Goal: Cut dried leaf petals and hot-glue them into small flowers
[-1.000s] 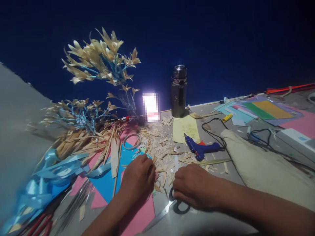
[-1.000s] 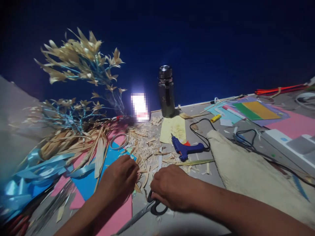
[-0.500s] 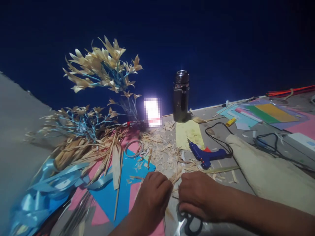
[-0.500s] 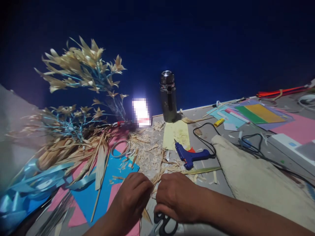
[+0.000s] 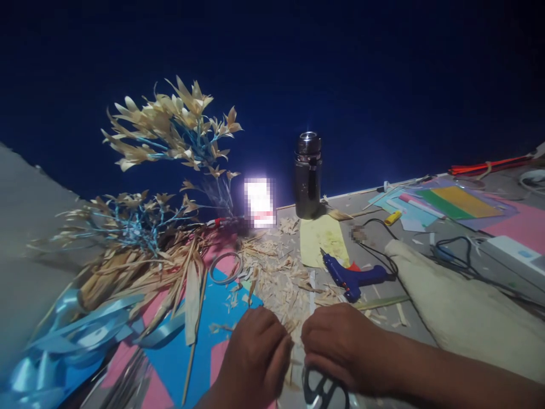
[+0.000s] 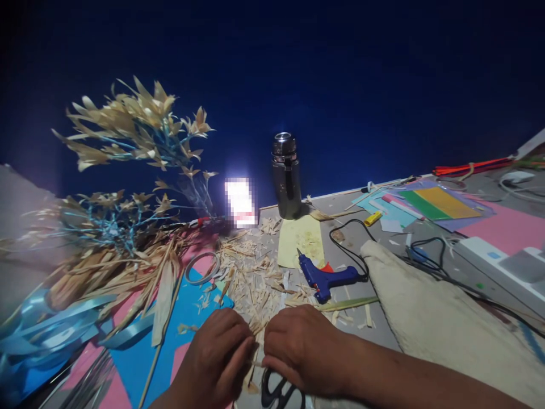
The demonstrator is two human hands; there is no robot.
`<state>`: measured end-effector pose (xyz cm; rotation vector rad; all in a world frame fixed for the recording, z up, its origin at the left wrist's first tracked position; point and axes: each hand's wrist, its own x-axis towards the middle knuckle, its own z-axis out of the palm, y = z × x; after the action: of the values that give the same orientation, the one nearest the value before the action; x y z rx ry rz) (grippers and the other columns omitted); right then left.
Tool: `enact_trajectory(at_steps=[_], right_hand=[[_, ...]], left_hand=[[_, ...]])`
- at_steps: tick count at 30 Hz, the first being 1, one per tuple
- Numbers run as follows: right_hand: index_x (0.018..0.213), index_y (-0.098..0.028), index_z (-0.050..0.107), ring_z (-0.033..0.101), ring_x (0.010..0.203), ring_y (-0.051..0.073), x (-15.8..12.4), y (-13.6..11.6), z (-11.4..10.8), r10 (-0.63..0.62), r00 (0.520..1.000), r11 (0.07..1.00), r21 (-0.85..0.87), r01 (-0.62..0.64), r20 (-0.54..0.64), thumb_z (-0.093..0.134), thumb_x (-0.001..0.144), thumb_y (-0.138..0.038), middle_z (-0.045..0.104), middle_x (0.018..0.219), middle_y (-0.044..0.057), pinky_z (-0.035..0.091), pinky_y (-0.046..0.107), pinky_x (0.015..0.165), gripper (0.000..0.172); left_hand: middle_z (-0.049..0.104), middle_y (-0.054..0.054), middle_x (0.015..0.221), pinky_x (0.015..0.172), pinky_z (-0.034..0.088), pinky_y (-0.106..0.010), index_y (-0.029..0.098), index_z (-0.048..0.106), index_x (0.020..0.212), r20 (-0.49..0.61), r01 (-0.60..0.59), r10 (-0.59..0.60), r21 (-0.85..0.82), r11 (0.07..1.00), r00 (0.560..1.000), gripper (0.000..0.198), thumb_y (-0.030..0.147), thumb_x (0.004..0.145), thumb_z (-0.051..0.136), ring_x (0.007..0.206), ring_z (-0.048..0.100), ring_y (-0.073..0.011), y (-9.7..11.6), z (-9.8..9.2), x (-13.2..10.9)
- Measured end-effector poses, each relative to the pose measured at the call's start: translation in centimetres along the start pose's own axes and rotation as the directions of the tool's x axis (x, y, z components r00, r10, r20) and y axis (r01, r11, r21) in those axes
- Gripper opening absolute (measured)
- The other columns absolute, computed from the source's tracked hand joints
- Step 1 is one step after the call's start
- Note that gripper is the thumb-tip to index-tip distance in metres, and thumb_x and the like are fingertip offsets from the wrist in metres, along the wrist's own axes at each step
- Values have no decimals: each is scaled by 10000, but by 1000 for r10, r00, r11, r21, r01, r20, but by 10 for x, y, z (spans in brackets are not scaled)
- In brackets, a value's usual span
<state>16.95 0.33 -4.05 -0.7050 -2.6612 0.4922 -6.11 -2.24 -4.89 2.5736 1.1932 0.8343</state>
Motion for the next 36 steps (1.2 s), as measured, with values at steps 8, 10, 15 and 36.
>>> enact_trajectory(at_steps=[8, 10, 15, 36], right_hand=[[865, -197, 673, 623, 761, 184, 5, 7, -8, 251, 966, 966, -84, -245, 68, 686, 947, -337, 730, 843, 26, 265, 321, 624, 163], [866, -194, 690, 636, 768, 192, 6, 8, -11, 303, 948, 951, -95, -293, 103, 668, 963, -335, 740, 843, 35, 258, 322, 624, 173], [891, -194, 702, 652, 790, 195, 9, 5, -5, 372, 927, 928, -45, -370, 42, 631, 982, -273, 742, 857, 43, 303, 313, 663, 140], [890, -190, 652, 474, 556, 119, 24, -3, 6, 609, 789, 617, 676, -402, -86, 677, 826, -192, 510, 602, -71, 363, 235, 564, 69]], left_hand=[[621, -47, 798, 670, 387, -362, 205, 594, 922, 20, 66, -67, 25, 997, 998, 135, 151, 988, 489, 739, 548, -220, -1, 3, -1], [623, -40, 791, 674, 392, -357, 209, 594, 906, -11, 131, -131, 3, 991, 991, 158, 150, 997, 478, 735, 554, -214, -3, 2, -2], [641, -32, 791, 695, 419, -354, 220, 605, 876, 16, 204, -203, -49, 978, 979, 160, 161, 983, 502, 753, 587, -213, -3, 0, -1], [653, -56, 810, 743, 443, -390, 218, 740, 825, -114, 437, -559, -504, 745, 822, 115, 271, 885, 657, 811, 590, -238, 13, -13, 13]])
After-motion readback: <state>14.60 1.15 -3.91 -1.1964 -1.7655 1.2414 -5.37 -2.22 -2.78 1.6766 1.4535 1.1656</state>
